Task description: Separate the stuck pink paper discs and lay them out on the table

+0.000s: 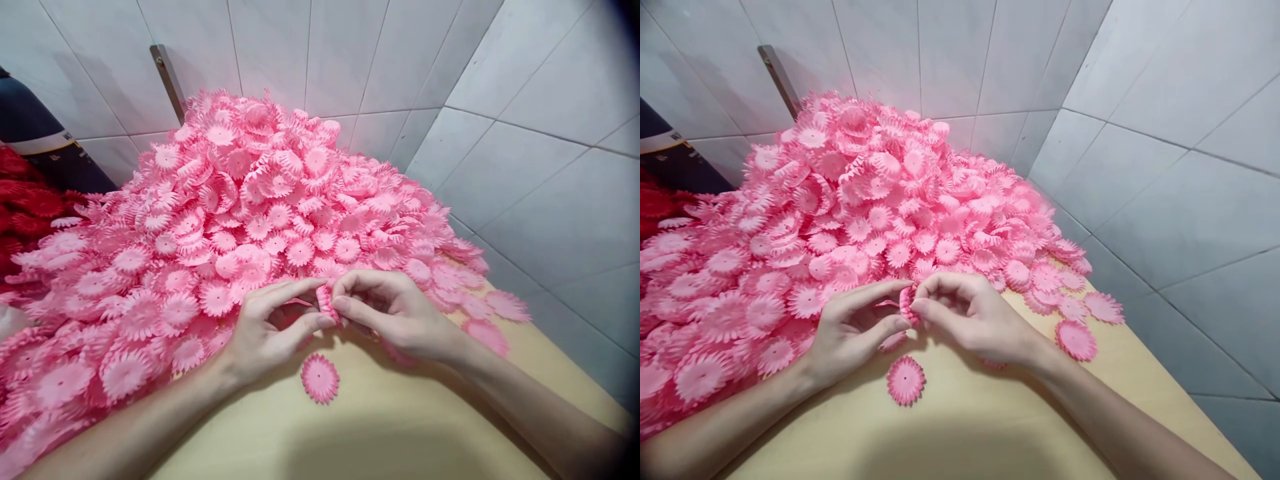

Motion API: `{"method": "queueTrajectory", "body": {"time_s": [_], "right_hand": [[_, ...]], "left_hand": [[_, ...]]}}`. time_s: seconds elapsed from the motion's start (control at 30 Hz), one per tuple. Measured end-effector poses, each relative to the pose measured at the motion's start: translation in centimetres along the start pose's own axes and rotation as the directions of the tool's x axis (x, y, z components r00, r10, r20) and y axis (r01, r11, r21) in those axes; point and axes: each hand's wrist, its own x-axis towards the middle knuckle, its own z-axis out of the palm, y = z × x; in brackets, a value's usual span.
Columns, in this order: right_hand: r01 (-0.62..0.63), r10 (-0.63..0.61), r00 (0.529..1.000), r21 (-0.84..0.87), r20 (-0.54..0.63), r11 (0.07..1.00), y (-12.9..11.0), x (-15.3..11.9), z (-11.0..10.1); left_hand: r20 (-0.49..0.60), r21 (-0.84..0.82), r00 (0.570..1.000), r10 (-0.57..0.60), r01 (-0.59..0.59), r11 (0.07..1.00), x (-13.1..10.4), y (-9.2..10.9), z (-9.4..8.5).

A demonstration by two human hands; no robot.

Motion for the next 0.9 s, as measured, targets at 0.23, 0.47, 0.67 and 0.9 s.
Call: {"method": "queueTrajectory", "body": {"time_s": [0.23,0.47,0.67,0.9], "right_hand": [[0.052,-0.057,0.998,-0.217,-0.014,0.975,0.1,0.0,-0.2],[0.083,-0.109,0.991,-0.27,-0.082,0.959,0.3,0.2,-1.5],[0.088,-0.115,0.99,-0.281,-0.081,0.956,0.1,0.3,-1.7],[0.081,-0.087,0.996,-0.234,-0.017,0.969,0.1,0.0,-0.6]], "left_hand": [[0.036,0.072,0.999,0.036,-0.038,0.997,0.0,0.1,-0.1],[-0.098,0.183,0.995,0.003,0.015,0.983,0.1,0.3,-0.3],[-0.117,0.158,0.993,-0.031,0.049,0.986,0.1,0.4,-0.1],[0.026,0.253,0.964,0.266,-0.263,0.931,0.1,0.2,0.1]]}}
